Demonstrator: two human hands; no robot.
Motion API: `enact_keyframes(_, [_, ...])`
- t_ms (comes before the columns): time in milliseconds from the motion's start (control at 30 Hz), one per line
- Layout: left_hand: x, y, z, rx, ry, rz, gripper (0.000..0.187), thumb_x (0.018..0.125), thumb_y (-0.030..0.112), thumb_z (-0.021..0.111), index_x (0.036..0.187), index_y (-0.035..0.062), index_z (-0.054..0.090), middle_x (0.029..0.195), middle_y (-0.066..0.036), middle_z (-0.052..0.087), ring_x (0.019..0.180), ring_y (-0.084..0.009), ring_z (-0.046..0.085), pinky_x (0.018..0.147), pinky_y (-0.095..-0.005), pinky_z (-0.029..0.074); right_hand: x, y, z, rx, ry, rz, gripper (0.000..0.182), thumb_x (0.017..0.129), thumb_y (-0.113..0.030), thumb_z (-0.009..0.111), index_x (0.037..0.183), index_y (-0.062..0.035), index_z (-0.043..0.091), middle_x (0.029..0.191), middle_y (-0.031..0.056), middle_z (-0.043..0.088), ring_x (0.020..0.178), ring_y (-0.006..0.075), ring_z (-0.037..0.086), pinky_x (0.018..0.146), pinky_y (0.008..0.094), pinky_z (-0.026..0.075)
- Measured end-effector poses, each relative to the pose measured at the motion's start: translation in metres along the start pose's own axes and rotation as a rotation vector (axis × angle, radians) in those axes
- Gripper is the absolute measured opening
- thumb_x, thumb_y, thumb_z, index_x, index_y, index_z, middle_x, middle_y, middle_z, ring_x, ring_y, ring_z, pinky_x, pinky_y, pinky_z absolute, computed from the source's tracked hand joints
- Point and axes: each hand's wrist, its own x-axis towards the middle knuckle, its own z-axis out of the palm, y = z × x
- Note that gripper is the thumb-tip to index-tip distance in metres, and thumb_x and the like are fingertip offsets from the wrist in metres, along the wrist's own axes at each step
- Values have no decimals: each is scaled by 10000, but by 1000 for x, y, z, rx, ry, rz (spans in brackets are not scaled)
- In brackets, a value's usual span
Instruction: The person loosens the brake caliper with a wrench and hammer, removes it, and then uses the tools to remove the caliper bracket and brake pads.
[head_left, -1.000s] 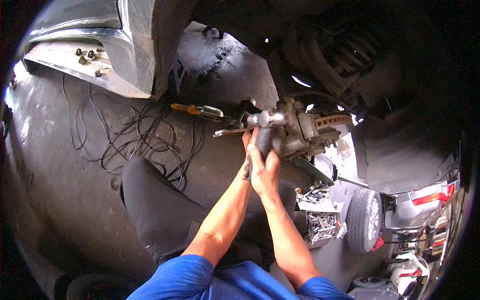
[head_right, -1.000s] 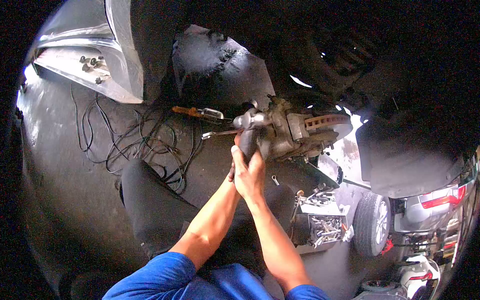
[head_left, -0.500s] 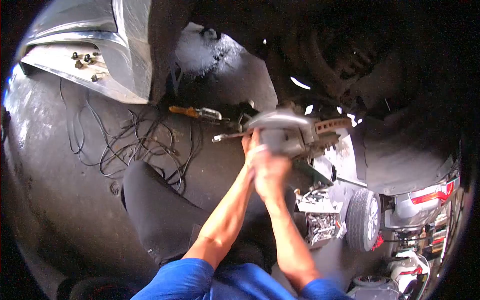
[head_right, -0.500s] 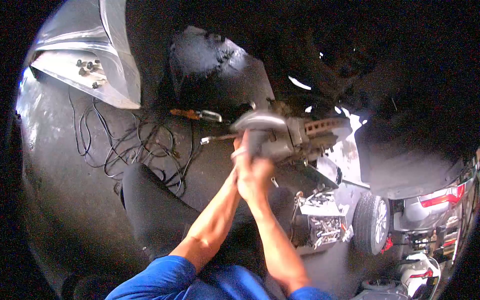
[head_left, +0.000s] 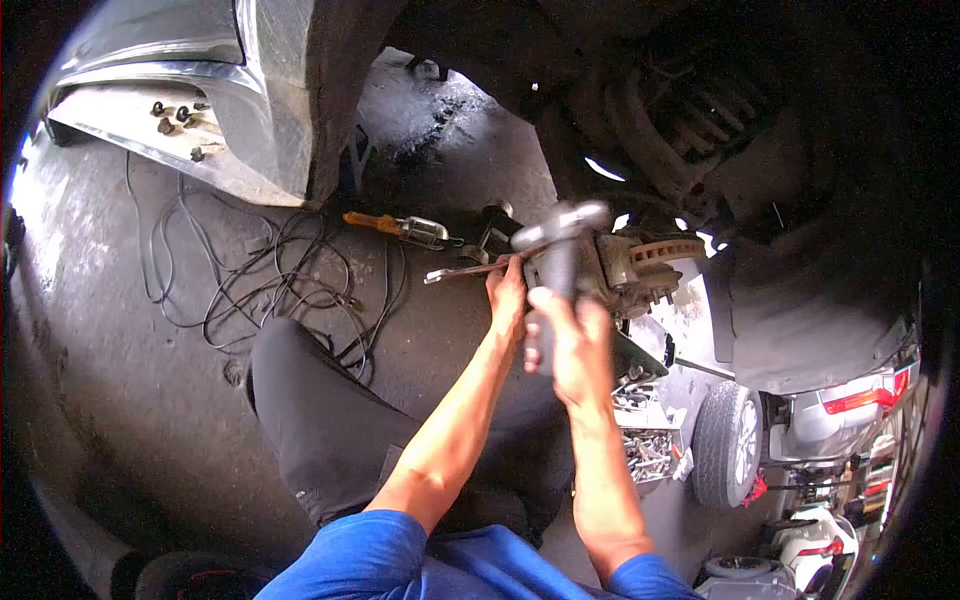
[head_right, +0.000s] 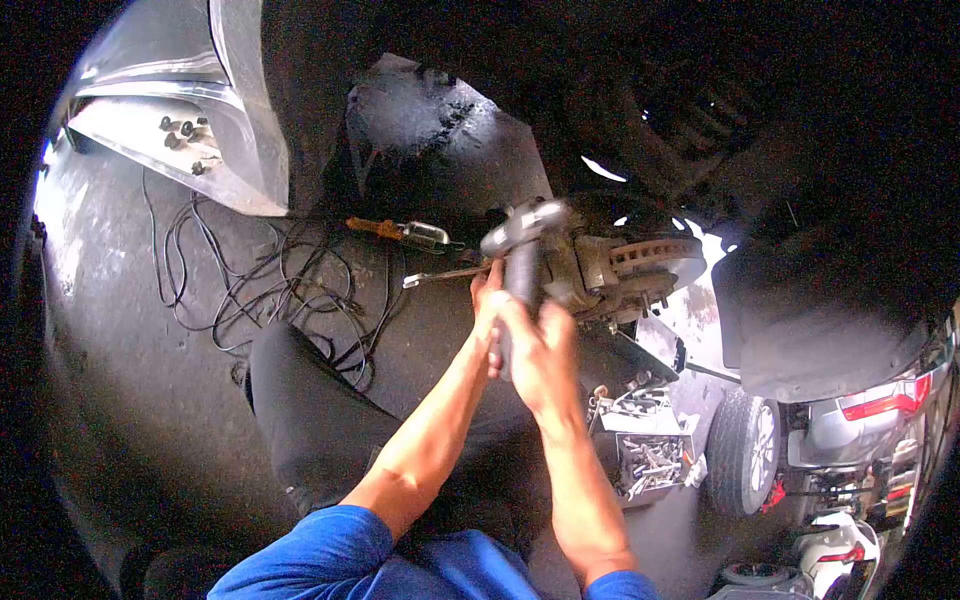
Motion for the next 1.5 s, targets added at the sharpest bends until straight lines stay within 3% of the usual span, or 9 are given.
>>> enact_keyframes(233, [14, -17, -11, 72, -26, 71, 220, 891, 209, 590, 1003, 24, 628, 945, -49, 614, 859, -144, 546, 779, -281, 434, 1, -46, 12, 523, 97, -830, 282, 928, -367, 516, 994, -92, 520, 655, 9, 499, 465, 132, 506, 444, 285, 467])
enact_keyframes(333, [58, -91, -35, -130, -154, 57, 231, 912, 193, 569, 1044, 18, 641, 988, -29, 641, 905, -144, 574, 800, -274, 446, 42, 95, 8, -395, 5, -384, 216, 892, -248, 630, 876, -38, 584, 702, 29, 573, 486, 146, 541, 438, 276, 443])
enact_keyframes(433, [99, -175, -86, -492, -315, -101, 247, 933, 177, 548, 1085, 13, 654, 1031, -10, 668, 952, -144, 602, 820, -267, 458, -2, 17, 9, -39, -239, 102, 266, 869, -286, 670, 877, -29, 598, 666, 19, 560, 483, 119, 530, 434, 266, 439])
enact_keyframes(533, [1, 5, -3, 114, -32, 13, 227, 931, 230, 571, 1008, 37, 663, 948, -57, 650, 871, -163, 595, 781, -272, 463, -17, -38, -23, -29, -10, -72, 302, 834, -300, 668, 856, -1, 631, 651, 65, 593, 452, 145, 538, 392, 263, 428])
enact_keyframes(633, [10, -7, -9, -150, -97, -69, 193, 914, 245, 613, 912, 55, 645, 803, -10, 589, 728, -100, 528, 640, -260, 427, 26, -63, -103, -384, 224, -528, 411, 867, -401, 589, 916, 4, 635, 736, 75, 640, 647, 144, 607, 622, 276, 455])
enact_keyframes(733, [16, -2, -21, 175, -125, -64, 269, 915, 310, 616, 943, 42, 622, 878, -24, 585, 852, -153, 513, 784, -297, 419, 72, -80, -156, -620, 448, -682, 462, 901, -426, 592, 1016, 21, 609, 843, 34, 605, 796, 142, 516, 726, 286, 410])
enact_keyframes(867, [12, 11, -25, 351, -261, 222, 309, 973, 332, 579, 921, 31, 627, 816, 16, 558, 774, -95, 474, 696, -268, 404, 112, -64, -195, -521, 340, -584, 485, 919, -374, 607, 1129, 62, 585, 1109, 121, 640, 1035, 200, 544, 974, 308, 369])
enact_keyframes(1067, [10, 28, -39, 539, -433, 232, 362, 972, 310, 575, 1162, 7, 628, 1079, -61, 638, 1022, -157, 548, 936, -287, 409, 121, -54, -200, -331, 312, -644, 470, 918, -371, 605, 1126, 50, 588, 1078, 100, 635, 1000, 182, 548, 944, 300, 389])
enact_keyframes(1500, [29, 74, 5, 697, -260, 661, 238, 967, 130, 537, 1142, 6, 642, 1069, -131, 676, 1003, -204, 621, 901, -314, 465, 122, -50, -201, -287, 365, -682, 444, 915, -353, 582, 1087, 56, 584, 1032, 97, 623, 955, 187, 537, 913, 303, 389])
